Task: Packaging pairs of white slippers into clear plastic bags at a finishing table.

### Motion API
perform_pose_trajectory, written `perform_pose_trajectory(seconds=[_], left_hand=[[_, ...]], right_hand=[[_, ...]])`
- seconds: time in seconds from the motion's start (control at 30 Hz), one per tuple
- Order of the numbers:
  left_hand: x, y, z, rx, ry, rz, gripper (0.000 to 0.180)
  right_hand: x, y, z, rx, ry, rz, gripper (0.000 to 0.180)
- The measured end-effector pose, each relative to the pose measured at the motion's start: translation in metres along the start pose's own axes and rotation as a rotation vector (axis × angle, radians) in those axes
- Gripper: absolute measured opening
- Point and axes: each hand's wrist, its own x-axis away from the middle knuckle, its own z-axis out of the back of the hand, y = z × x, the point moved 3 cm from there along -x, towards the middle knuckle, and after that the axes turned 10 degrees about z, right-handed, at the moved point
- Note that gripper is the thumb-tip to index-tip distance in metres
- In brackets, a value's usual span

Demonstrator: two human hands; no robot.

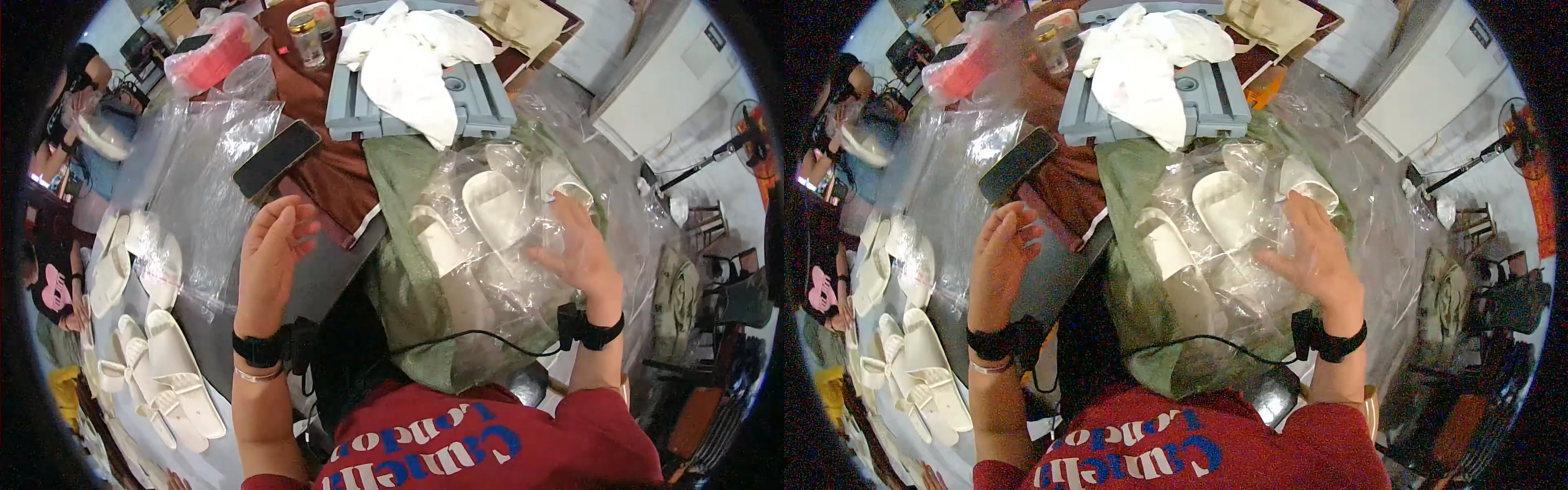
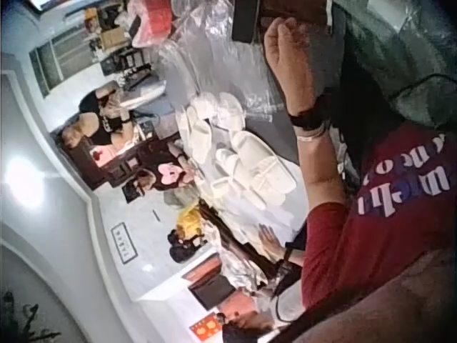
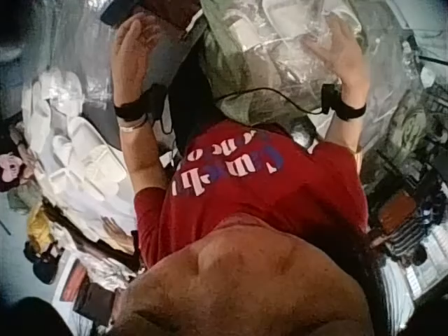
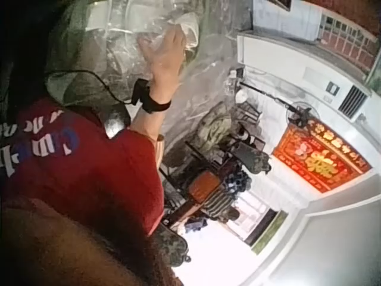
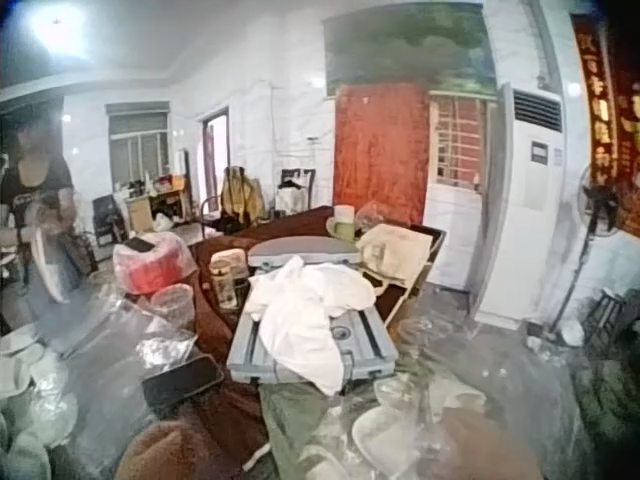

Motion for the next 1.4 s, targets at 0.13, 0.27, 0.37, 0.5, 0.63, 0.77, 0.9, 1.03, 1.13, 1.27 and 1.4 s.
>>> perform_pose_trajectory(seconds=[0.13, 0.27, 0.37, 0.5, 0.63, 0.77, 0.9, 1.03, 1.13, 1.27, 1.4], left_hand=[[0.014, -0.02, -0.004, -0.12, 0.01, -0.003, 0.022], [0.027, -0.056, -0.04, -0.513, -0.227, -0.149, 0.02], [0.034, -0.073, -0.085, -0.79, -0.347, -0.592, 0.034], [0.042, -0.089, -0.114, -1.153, -0.481, -0.626, 0.038], [0.046, -0.093, -0.111, -1.503, -0.477, -0.665, 0.029], [0.043, -0.095, -0.092, -1.71, -0.464, -0.577, 0.02], [0.05, -0.071, -0.08, -1.447, -0.422, -0.728, 0.011], [0.075, -0.027, -0.061, -1.157, -0.289, -0.887, 0.01], [0.089, -0.015, -0.037, -1.232, -0.242, -0.83, 0.012], [0.099, -0.002, 0.007, -1.092, -0.142, -0.654, 0.019], [0.093, 0.018, 0.081, -1.239, 0.27, -0.432, 0.035]], right_hand=[[0.025, 0.07, -0.047, -0.219, -0.017, -0.104, 0.058], [0.038, 0.156, -0.089, -0.376, 0.185, -0.27, 0.045], [0.033, 0.15, -0.071, 0.512, -0.074, -0.013, 0.037], [0.018, 0.091, -0.026, 0.053, 0.102, 0.045, 0.028], [0.009, 0.061, 0.016, 0.19, 0.008, -0.22, 0.028], [-0.001, 0.024, 0.045, 0.274, 0.053, -0.229, 0.023], [-0.032, -0.015, 0.068, 0.271, 0.058, -0.118, 0.022], [-0.069, -0.051, 0.09, 0.208, 0.153, 0.07, 0.022], [-0.102, -0.076, 0.095, 0.244, 0.184, 0.268, 0.022], [-0.141, -0.125, 0.087, 0.174, 0.132, 0.384, 0.022], [-0.171, -0.17, 0.067, 0.155, 0.152, 0.589, 0.022]])
